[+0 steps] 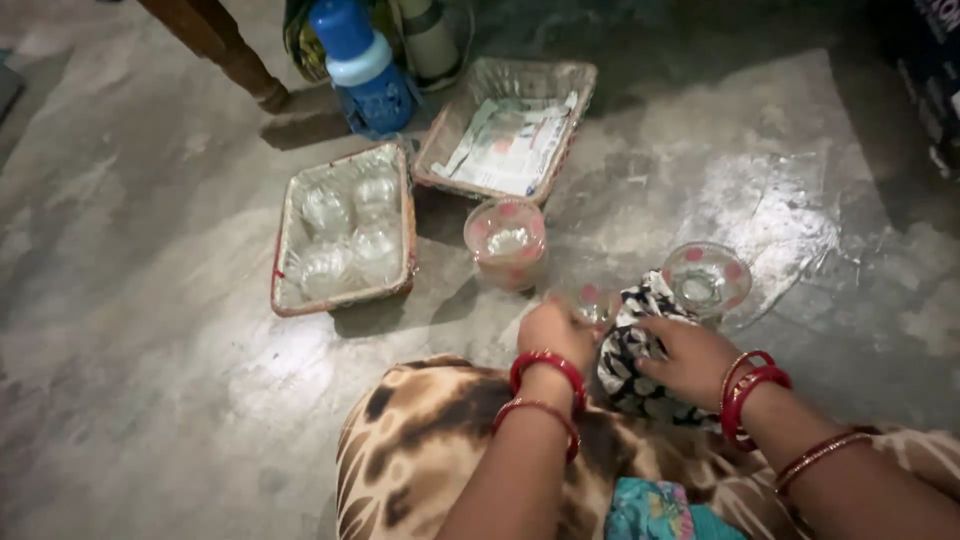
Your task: The person sits on the floor and wipes small transparent plastic cups with a patterned cloth. After wiping each cup, they place it into a rectangular tray lined with newspaper. The person repeats this process for several cups.
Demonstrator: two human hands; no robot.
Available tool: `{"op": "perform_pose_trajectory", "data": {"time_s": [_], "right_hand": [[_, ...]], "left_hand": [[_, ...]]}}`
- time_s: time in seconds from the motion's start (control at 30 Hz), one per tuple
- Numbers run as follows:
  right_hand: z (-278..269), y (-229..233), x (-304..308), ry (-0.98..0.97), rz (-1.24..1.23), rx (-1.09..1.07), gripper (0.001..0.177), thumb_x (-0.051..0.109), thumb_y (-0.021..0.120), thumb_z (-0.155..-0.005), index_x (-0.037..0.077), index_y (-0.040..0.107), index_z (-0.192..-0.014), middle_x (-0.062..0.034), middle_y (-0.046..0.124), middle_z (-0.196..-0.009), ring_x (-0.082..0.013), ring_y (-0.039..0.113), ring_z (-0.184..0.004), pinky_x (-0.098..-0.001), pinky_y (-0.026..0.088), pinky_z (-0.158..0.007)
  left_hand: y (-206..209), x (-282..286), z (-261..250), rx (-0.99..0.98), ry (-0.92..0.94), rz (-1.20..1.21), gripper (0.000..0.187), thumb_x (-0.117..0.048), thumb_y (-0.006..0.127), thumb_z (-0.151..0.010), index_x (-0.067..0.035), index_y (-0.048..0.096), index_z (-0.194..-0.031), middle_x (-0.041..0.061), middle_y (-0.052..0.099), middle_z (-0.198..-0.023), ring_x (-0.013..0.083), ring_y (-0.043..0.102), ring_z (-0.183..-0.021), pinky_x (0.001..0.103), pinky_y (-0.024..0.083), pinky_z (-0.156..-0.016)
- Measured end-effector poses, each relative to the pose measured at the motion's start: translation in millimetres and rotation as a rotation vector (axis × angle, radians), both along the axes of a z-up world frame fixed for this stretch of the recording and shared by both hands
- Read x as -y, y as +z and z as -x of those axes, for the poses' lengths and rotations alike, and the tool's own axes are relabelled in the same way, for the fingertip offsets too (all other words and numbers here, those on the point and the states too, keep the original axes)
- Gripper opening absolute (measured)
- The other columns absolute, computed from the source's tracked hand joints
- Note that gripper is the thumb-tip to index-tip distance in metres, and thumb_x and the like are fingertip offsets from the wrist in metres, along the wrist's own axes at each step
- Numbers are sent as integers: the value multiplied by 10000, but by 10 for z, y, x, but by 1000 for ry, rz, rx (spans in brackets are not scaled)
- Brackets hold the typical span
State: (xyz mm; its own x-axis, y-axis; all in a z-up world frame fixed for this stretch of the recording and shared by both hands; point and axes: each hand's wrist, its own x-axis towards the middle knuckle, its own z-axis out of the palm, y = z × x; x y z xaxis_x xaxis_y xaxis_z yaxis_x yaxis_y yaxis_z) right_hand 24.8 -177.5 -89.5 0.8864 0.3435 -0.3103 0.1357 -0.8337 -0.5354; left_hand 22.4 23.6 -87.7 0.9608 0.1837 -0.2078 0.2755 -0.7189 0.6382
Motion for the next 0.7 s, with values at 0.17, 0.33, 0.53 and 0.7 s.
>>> {"op": "perform_pose_trajectory", "data": {"time_s": [0.17, 0.33, 0.53, 0.7], "right_hand": [[2, -56, -15, 13, 138, -203, 417, 368, 687, -876, 173, 688, -1244, -90, 767, -1168, -264, 735, -1101, -383, 567, -994], [-17, 257, -46, -206, 181, -150, 376, 345, 675, -896, 193, 701, -1239, -61, 779, -1152, -270, 740, -1077, -402, 573, -973], [-78, 385, 24, -318, 247, 93, 407, 284, 683, -882, 203, 676, -1281, -165, 513, -1469, -344, 683, -1114, -434, 531, -1021], [-164, 270, 221, -487, 268, 91, 600, 108, 606, -872, 131, 485, -1460, -180, 461, -1529, -395, 611, -1207, -486, 495, -1023]], "left_hand": [[-285, 99, -164, 54, 44, -94, 213, -130, 846, -748, -69, 779, -940, 213, 709, -1069, 397, 703, -944, 475, 560, -838], [-416, 156, -281, 194, -50, -181, 191, -84, 825, -744, -25, 772, -918, 222, 712, -1009, 407, 691, -960, 487, 556, -829], [-539, 190, -257, 313, -127, -229, 84, -29, 771, -757, -25, 758, -840, 202, 722, -967, 387, 661, -983, 468, 535, -871], [-493, 190, -208, 284, -117, -294, 230, 21, 685, -747, -56, 755, -952, 189, 720, -1040, 375, 633, -1086, 458, 474, -998]]}}
